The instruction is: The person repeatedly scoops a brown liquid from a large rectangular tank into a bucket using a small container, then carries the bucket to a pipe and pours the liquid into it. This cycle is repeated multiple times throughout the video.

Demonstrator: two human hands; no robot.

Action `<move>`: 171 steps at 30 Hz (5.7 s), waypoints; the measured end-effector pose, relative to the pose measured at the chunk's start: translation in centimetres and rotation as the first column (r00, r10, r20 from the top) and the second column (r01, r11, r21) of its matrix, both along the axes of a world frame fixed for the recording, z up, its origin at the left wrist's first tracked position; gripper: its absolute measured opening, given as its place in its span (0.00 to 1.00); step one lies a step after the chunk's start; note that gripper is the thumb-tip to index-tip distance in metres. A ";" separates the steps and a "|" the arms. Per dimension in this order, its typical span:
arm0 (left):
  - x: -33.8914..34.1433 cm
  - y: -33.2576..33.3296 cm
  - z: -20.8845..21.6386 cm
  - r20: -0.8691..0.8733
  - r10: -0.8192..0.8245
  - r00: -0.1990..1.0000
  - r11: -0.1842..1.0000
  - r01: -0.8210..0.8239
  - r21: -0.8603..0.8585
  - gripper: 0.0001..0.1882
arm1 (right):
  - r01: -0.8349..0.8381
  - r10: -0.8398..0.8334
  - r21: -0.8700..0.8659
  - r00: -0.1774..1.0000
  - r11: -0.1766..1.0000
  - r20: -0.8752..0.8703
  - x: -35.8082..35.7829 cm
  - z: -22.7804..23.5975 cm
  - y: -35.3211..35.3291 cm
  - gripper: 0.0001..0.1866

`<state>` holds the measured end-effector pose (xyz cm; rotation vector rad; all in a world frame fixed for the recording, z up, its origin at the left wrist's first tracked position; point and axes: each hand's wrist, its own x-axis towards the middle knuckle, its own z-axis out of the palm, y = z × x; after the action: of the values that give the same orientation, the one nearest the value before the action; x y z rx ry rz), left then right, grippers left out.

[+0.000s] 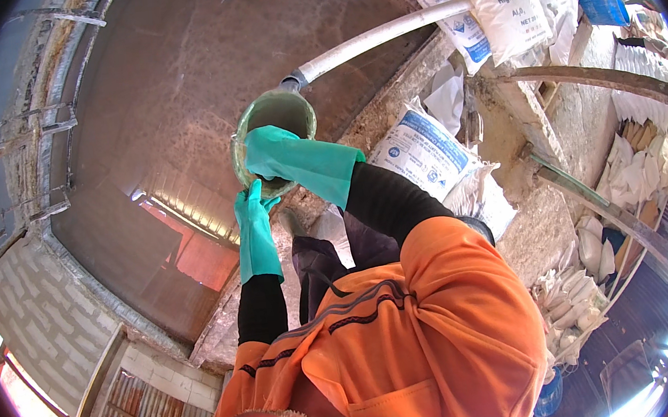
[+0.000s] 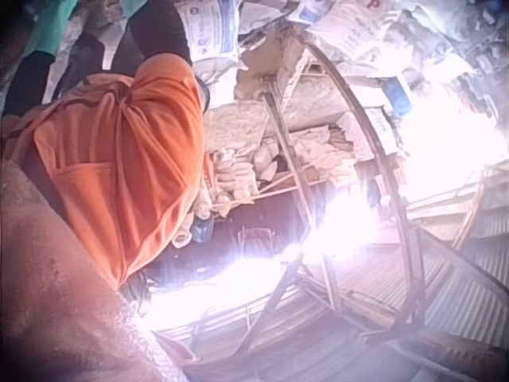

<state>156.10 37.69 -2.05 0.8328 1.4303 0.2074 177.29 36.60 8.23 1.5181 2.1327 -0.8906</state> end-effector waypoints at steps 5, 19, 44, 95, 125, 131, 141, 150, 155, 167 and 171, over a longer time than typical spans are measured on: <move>1.0 0.3 0.4 0.011 -0.008 1.000 1.000 0.008 -0.007 0.20 | -0.041 0.041 -0.004 0.999 0.999 0.031 0.5 -1.1 0.0 0.14; 1.6 1.1 2.2 0.002 -0.009 1.000 1.000 0.009 0.014 0.17 | 0.054 -0.053 0.011 0.998 0.998 -0.026 0.4 -1.3 0.5 0.11; 2.4 2.7 4.0 0.027 -0.057 0.998 0.996 0.055 0.066 0.16 | -0.049 0.042 0.085 0.996 0.995 0.083 1.8 1.8 0.2 0.12; 6.6 4.5 8.3 0.058 -0.137 0.989 0.974 0.124 0.190 0.18 | 0.719 -0.731 -0.199 0.577 0.666 -0.364 3.3 2.4 -0.1 0.16; 11.8 4.6 11.2 -0.036 -0.312 0.949 0.895 0.307 0.323 0.19 | 0.875 -0.871 -0.383 0.082 0.295 -0.484 5.5 2.6 -2.3 0.18; 13.7 3.5 12.3 -0.064 -0.325 0.943 0.892 0.329 0.310 0.17 | 0.825 -0.859 -0.550 -0.183 0.130 -0.478 5.9 2.1 -3.5 0.15; 15.9 1.4 11.4 -0.164 -0.398 0.903 0.818 0.430 0.382 0.17 | 0.706 -0.717 -0.706 -0.518 -0.051 -0.466 6.1 -0.9 -6.4 0.11; 15.1 0.2 5.4 -0.272 -0.404 0.873 0.741 0.487 0.463 0.17 | 0.643 -0.550 -0.742 -0.696 -0.191 -0.461 4.1 -3.3 -7.9 0.11; 6.4 3.3 6.7 -0.256 -0.390 0.885 0.861 0.449 0.238 0.17 | 0.707 -0.571 -0.674 -0.651 -0.215 -0.500 1.4 0.3 -7.4 0.17; -51.5 -6.1 -5.4 0.503 0.718 0.481 0.681 -0.636 -0.364 0.12 | 0.816 -0.788 -0.574 -0.395 -0.064 -0.472 -11.8 -3.3 -6.8 0.20; -66.5 -10.4 0.3 -0.241 0.533 0.811 0.845 -0.522 0.116 0.11 | 0.810 -0.738 -0.544 -0.503 -0.220 -0.450 -16.6 0.1 -6.3 0.06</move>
<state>89.64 27.29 -1.74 0.4857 1.9030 0.5719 160.68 30.35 8.32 3.4745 0.1926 -2.1925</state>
